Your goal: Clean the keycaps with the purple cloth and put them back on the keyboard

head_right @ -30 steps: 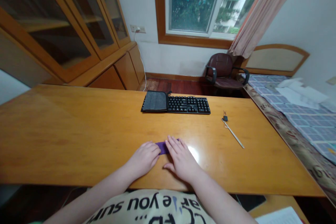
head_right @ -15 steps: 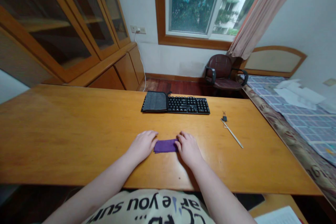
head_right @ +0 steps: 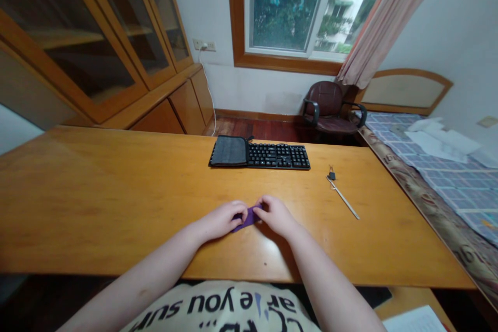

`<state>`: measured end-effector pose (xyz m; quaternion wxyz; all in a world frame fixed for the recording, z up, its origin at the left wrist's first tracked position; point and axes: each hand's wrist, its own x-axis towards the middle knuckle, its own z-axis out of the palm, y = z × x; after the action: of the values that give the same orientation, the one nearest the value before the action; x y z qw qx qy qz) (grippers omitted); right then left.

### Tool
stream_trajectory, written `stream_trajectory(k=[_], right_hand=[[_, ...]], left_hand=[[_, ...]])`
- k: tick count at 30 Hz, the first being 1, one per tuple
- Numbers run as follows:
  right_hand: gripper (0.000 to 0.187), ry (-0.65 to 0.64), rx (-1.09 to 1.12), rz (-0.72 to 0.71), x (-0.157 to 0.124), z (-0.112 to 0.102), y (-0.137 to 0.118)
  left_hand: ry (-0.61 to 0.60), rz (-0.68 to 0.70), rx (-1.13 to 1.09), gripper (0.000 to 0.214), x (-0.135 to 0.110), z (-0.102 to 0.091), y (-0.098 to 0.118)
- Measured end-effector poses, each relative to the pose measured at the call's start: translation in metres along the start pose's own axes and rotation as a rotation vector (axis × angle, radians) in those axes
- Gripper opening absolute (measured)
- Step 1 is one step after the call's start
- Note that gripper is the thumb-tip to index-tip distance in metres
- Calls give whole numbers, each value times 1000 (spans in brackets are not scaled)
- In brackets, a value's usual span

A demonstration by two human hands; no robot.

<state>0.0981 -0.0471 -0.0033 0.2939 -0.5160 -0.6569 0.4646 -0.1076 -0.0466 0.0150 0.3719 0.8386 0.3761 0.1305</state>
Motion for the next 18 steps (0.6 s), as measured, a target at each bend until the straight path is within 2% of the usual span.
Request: stream_trajectory(k=[3, 6, 9, 13, 15, 18], right_hand=[[22, 44, 214, 63, 7, 2, 2], [33, 137, 252, 60, 12, 2, 4], [37, 297, 265, 45, 12, -2, 13], [39, 474, 256, 53, 11, -6, 32], [40, 499, 247, 64, 11, -5, 39], [39, 485, 224, 62, 14, -1, 44]], left_hand=[[-35, 5, -79, 26, 0, 3, -3], [-37, -18, -129, 38, 0, 8, -7], [64, -35, -157, 44, 2, 1, -13], [333, -121, -233, 49, 16, -37, -33], [501, -186, -371, 51, 29, -63, -48], [601, -217, -449, 64, 52, -99, -71]])
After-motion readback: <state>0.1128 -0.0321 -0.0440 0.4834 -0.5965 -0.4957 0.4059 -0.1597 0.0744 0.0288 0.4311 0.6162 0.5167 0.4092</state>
